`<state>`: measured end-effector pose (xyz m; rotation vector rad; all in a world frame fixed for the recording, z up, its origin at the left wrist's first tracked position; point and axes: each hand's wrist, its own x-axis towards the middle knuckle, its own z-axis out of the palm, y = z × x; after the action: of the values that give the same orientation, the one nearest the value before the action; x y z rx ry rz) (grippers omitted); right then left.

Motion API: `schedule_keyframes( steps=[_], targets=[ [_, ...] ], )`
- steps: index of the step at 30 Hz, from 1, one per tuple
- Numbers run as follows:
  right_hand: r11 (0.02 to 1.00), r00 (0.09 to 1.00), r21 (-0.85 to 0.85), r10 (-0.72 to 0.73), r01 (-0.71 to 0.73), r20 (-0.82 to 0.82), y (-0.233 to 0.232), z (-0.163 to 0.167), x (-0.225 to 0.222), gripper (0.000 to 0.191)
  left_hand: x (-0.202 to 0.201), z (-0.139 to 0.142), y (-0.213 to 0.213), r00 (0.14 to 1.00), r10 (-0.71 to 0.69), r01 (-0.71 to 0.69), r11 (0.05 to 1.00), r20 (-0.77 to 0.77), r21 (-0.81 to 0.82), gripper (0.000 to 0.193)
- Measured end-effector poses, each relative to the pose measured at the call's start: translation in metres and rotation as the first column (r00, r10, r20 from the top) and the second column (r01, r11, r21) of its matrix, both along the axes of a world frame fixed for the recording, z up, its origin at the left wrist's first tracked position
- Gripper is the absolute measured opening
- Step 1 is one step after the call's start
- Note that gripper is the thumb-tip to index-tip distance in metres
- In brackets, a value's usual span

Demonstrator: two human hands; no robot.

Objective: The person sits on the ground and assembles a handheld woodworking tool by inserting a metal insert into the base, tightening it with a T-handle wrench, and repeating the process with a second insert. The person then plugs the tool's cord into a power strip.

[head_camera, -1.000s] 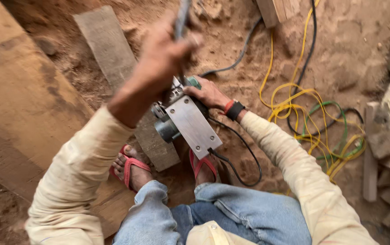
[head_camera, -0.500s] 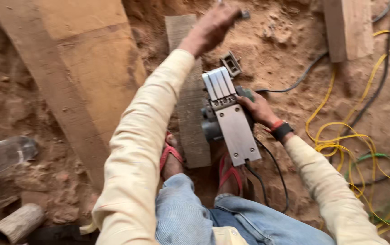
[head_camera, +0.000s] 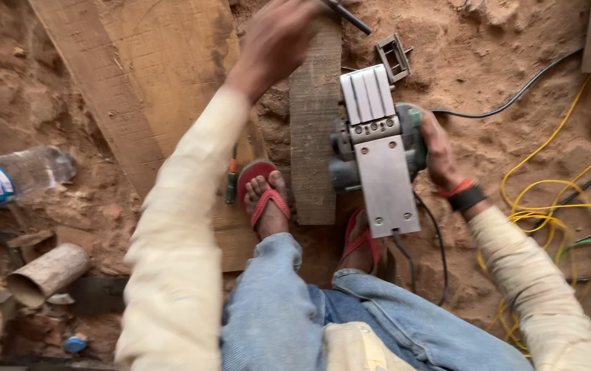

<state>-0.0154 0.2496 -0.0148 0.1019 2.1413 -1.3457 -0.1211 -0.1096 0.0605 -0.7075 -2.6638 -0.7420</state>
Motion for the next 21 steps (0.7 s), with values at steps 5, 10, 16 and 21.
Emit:
schedule_keyframes(
  steps=[5,10,16,21],
  targets=[
    [0.963,0.911,-0.136,-0.167,0.233,0.377,0.056,-0.094,0.089,0.044,0.146,-0.016,-0.053,0.889,0.358,-0.389,0.92,0.286,0.057,0.024],
    [0.849,0.723,-0.22,-0.242,0.481,0.647,0.042,-0.115,0.142,0.041,0.238,-0.055,-0.06,0.75,0.544,-0.506,0.838,0.375,-0.204,0.045],
    [0.726,0.64,-0.279,-0.28,0.629,0.715,0.009,-0.076,0.131,0.037,0.249,-0.079,-0.072,0.725,0.534,-0.498,0.843,0.435,-0.204,0.05],
    [0.576,0.581,-0.399,-0.169,0.714,0.796,-0.024,-0.033,0.114,0.04,0.191,-0.049,-0.058,0.776,0.483,-0.422,0.875,0.405,-0.236,0.043]
  ],
)
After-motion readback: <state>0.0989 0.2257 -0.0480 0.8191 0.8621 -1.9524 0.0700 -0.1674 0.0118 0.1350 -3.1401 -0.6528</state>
